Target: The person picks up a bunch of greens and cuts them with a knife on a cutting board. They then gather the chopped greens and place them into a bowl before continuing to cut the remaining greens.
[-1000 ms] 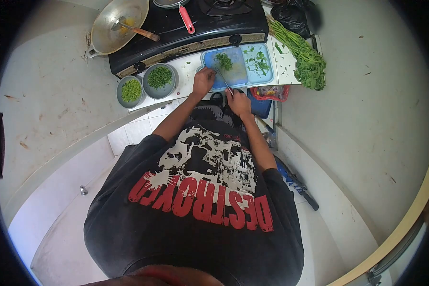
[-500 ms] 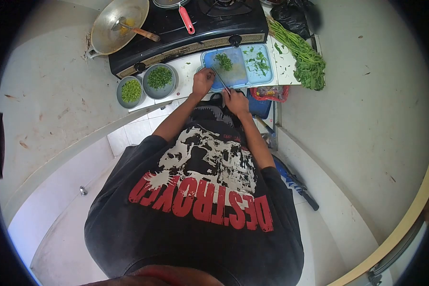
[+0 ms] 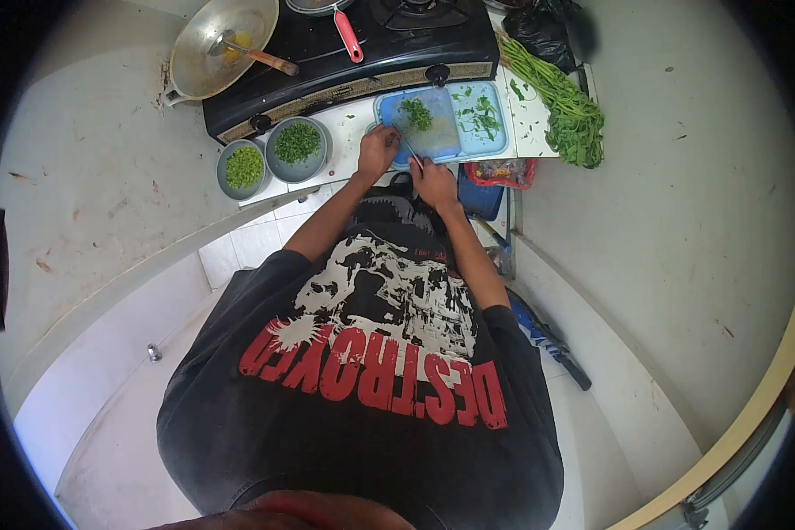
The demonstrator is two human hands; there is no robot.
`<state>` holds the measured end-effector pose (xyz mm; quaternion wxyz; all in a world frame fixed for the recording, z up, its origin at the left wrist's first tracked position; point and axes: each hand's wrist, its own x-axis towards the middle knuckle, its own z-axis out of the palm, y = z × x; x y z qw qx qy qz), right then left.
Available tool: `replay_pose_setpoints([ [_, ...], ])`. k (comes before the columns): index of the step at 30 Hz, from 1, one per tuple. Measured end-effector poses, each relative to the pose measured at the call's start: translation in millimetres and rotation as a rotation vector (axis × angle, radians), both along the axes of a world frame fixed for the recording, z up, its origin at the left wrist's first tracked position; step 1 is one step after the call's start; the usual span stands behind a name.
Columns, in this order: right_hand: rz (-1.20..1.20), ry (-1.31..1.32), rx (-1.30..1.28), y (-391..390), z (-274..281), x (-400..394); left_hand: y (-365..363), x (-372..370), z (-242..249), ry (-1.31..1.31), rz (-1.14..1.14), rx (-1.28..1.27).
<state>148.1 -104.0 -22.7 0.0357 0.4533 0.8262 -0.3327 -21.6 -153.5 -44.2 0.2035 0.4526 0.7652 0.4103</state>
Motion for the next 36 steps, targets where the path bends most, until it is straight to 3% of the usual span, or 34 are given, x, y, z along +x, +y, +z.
replay_pose_setpoints([
  [13, -0.025, -0.054, -0.003, -2.3, 9.8, 31.7, 1.8, -0.4, -2.9, -0.035, 0.035, -0.009],
  [25, -0.025, 0.046, -0.018, -0.6, -1.2, -4.7, 1.2, -1.7, 1.2, -0.048, 0.013, -0.009],
  [32, -0.008, 0.002, 0.002, 2.4, 0.7, 21.9, 1.0, -4.5, -1.7, 0.019, -0.031, -0.004],
  [36, -0.045, 0.01, 0.02, 5.1, -6.3, 29.3, 2.0, -1.9, -4.3, -0.069, 0.042, -0.034],
])
